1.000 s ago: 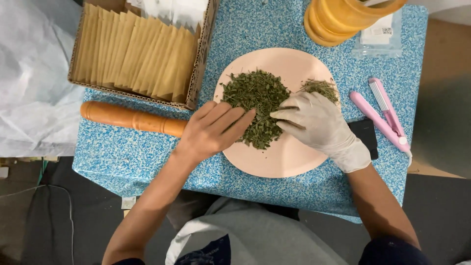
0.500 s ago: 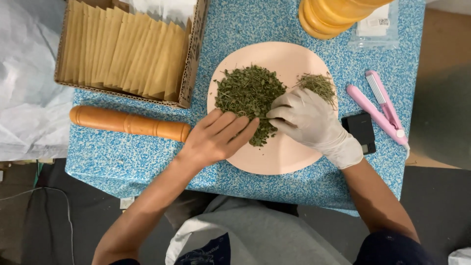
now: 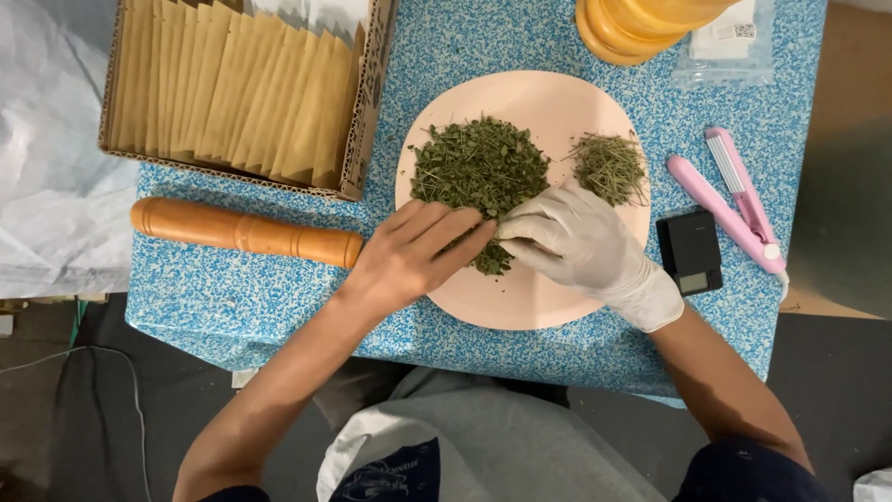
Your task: The person is manually sorting dried tea leaves on a plate, separating the leaves from stems and other debris.
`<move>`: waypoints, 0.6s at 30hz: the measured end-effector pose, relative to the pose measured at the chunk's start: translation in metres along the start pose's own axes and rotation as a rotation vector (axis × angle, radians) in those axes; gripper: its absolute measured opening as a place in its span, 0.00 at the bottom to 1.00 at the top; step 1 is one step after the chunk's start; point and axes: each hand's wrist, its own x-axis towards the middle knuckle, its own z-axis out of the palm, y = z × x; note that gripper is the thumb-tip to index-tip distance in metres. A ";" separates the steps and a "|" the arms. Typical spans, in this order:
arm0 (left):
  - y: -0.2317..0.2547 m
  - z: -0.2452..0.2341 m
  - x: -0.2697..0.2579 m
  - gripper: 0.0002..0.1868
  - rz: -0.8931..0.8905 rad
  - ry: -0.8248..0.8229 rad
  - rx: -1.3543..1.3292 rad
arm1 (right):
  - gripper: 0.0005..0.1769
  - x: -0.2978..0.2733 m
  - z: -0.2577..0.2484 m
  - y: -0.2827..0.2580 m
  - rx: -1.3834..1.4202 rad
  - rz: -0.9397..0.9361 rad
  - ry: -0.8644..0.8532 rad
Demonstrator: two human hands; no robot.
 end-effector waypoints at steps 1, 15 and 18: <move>0.000 -0.002 0.001 0.05 -0.001 -0.001 -0.001 | 0.06 0.000 0.000 0.000 0.001 0.001 0.000; -0.001 0.000 -0.003 0.04 -0.066 -0.034 -0.164 | 0.03 0.017 -0.012 -0.017 0.121 0.095 0.004; -0.002 -0.003 -0.001 0.04 -0.086 -0.041 -0.165 | 0.03 0.025 -0.017 -0.019 0.240 0.163 0.005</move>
